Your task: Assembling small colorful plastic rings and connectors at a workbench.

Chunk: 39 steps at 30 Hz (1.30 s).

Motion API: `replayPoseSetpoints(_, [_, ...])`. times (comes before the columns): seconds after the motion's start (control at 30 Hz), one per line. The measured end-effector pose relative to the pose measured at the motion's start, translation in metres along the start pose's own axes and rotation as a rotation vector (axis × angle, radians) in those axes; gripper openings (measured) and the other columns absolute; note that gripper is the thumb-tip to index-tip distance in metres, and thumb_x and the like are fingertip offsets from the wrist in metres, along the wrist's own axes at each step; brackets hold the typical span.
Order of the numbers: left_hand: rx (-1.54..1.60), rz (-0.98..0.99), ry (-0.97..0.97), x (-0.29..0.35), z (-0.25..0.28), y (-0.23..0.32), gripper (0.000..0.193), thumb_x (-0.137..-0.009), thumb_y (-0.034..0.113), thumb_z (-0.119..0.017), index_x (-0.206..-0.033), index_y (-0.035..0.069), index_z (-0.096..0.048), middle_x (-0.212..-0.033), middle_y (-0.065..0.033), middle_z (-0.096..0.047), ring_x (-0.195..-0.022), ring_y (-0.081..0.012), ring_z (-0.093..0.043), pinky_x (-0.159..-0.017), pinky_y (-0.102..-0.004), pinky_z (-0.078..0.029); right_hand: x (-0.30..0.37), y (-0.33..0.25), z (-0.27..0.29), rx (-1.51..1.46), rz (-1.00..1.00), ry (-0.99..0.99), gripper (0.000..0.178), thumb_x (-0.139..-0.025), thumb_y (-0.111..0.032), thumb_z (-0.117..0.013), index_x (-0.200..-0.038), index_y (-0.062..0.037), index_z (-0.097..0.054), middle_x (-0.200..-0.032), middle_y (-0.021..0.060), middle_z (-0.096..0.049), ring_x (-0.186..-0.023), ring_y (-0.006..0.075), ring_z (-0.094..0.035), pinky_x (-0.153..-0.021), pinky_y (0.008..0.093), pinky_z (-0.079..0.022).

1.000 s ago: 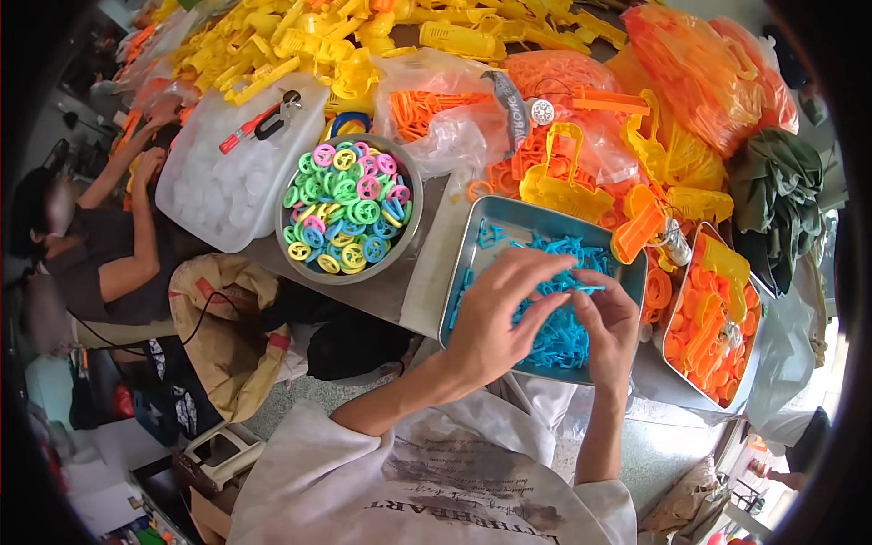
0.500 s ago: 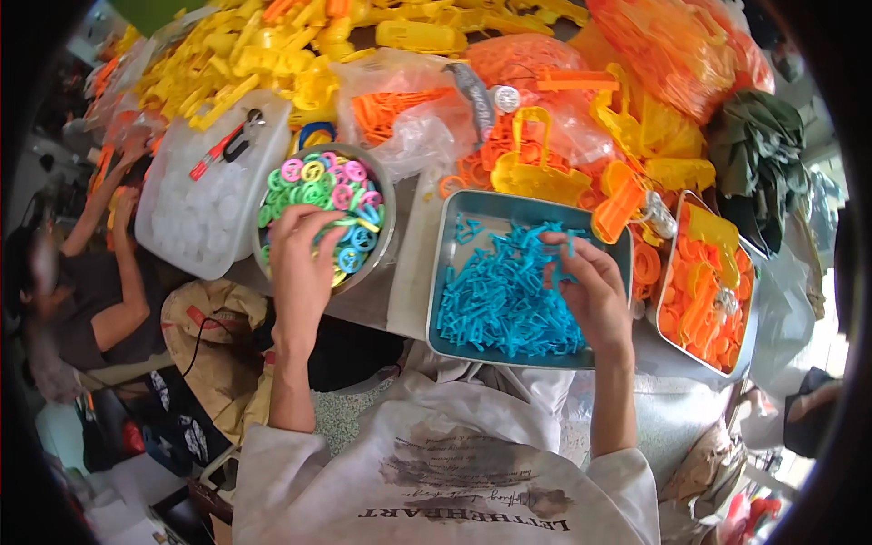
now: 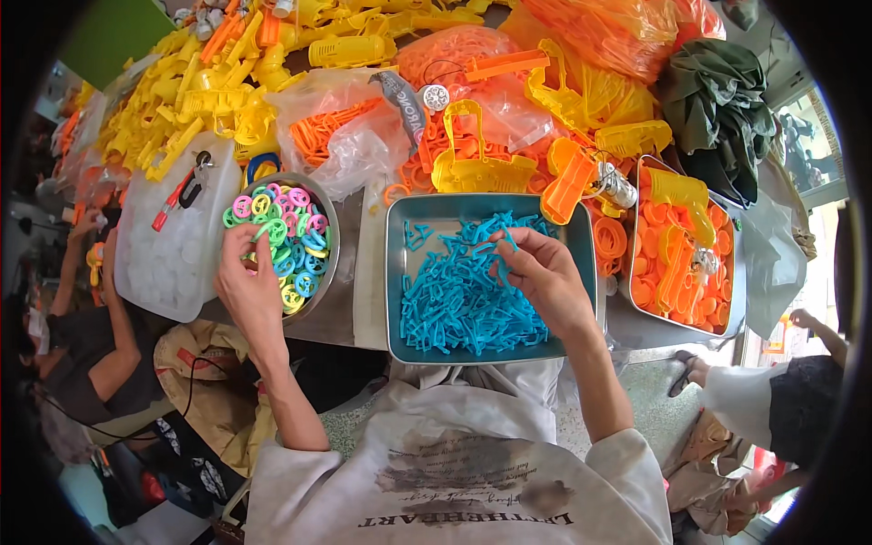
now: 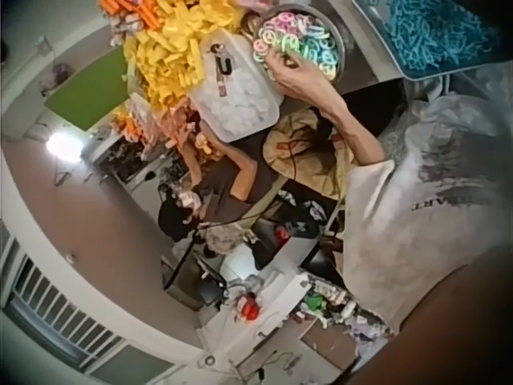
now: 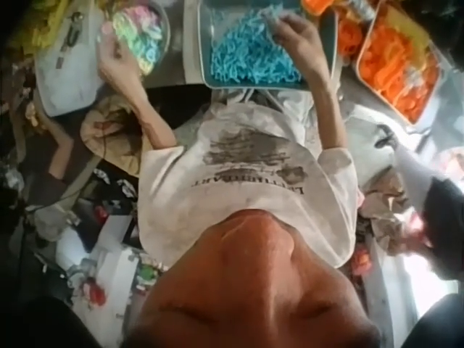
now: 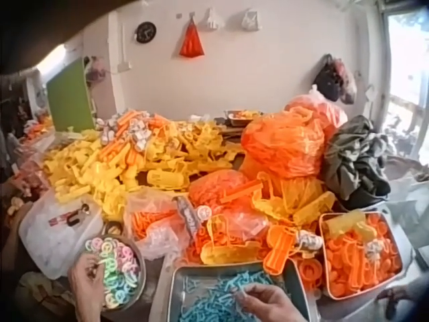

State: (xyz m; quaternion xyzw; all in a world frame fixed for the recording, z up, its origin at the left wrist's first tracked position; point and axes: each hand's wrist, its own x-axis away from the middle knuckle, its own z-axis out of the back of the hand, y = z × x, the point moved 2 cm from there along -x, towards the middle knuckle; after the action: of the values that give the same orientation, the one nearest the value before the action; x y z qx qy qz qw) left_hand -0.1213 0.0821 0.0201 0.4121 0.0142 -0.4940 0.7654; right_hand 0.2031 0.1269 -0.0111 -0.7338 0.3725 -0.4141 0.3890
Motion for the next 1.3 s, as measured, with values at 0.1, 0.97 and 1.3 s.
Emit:
replayPoseSetpoints(0.1, [0.124, 0.025, -0.007, 0.006, 0.006, 0.003, 0.02, -0.087, 0.002, -0.062, -0.107, 0.002, -0.057, -0.086, -0.0096, -0.065, -0.078, -0.0168, -0.063, -0.065, -0.0298, -0.049, -0.003, 0.001, -0.003, -0.062, -0.003, -0.037, 0.02, -0.094, -0.021, -0.062, -0.107, -0.0056, -0.063, -0.1, 0.0011, -0.067, -0.085, 0.0098, -0.063, -0.071, 0.0228, -0.046])
replayPoseSetpoints(0.97, [0.777, -0.176, -0.517, 0.077, -0.092, 0.113, 0.014, -0.086, -0.005, -0.064, -0.1, -0.002, -0.064, -0.094, -0.009, -0.066, -0.084, -0.0123, -0.065, -0.073, -0.0241, -0.054, 0.0, 0.0, 0.0, -0.166, 0.092, 0.201, 0.01, -0.091, -0.014, -0.065, -0.095, -0.0044, -0.063, -0.091, 0.0034, -0.067, -0.083, 0.0119, -0.065, -0.079, 0.0271, -0.055])
replayPoseSetpoints(1.3, [0.69, -0.346, -0.4, 0.076, -0.088, 0.118, 0.02, -0.077, -0.011, -0.07, -0.094, -0.001, -0.069, -0.089, -0.011, -0.069, -0.077, -0.0183, -0.066, -0.068, -0.0276, -0.052, 0.001, 0.004, -0.001, -0.234, 0.099, 0.192, 0.009, -0.092, -0.013, -0.062, -0.095, -0.0048, -0.063, -0.092, 0.0027, -0.066, -0.081, 0.0112, -0.065, -0.077, 0.0264, -0.055])
